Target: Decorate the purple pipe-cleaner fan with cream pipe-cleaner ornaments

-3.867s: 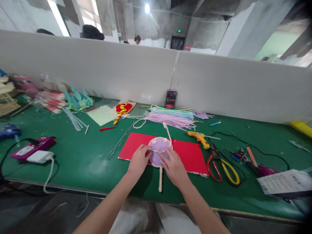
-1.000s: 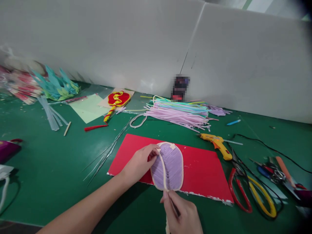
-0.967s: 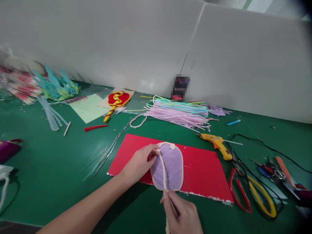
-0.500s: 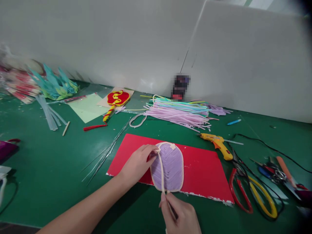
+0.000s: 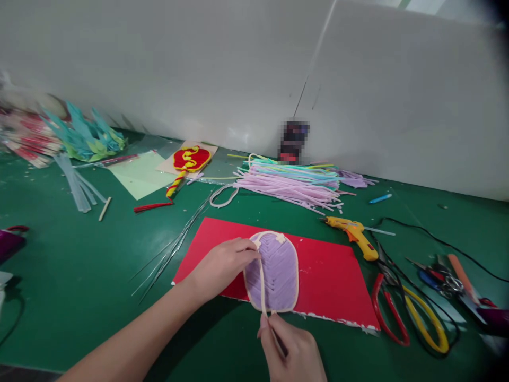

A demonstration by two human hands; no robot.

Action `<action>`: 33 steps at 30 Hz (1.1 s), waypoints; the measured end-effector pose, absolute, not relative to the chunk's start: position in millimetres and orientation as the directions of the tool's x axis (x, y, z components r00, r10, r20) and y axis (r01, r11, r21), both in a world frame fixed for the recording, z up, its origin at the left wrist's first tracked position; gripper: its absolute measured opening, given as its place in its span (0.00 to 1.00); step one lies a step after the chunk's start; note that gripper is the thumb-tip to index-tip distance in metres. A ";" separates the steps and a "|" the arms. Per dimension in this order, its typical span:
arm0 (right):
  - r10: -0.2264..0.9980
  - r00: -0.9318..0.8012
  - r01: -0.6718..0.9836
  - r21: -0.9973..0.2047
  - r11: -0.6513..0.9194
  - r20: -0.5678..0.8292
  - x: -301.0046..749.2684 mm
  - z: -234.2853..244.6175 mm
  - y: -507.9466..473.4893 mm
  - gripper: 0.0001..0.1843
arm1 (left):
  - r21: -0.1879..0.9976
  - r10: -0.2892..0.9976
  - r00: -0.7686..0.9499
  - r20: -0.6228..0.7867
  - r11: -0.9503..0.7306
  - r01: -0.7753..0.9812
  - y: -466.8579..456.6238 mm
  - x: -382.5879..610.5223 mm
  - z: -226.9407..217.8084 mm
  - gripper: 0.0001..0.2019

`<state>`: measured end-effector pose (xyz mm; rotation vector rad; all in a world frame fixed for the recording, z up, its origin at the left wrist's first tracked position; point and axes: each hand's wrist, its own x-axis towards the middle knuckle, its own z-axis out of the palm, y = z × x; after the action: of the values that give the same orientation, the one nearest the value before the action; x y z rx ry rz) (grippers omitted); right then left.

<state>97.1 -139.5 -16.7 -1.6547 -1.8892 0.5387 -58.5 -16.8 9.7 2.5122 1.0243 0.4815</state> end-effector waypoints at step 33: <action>0.865 -0.300 0.904 -0.170 0.392 0.403 148.0 8.8 -122.7 0.16 | 0.686 0.888 0.453 0.083 -0.381 0.620 -14.2 -62.0 8.9 0.09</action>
<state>148.0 -122.7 8.8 -1.5196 -2.2262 -0.1230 -62.0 -14.2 8.9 2.1267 1.2542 0.6019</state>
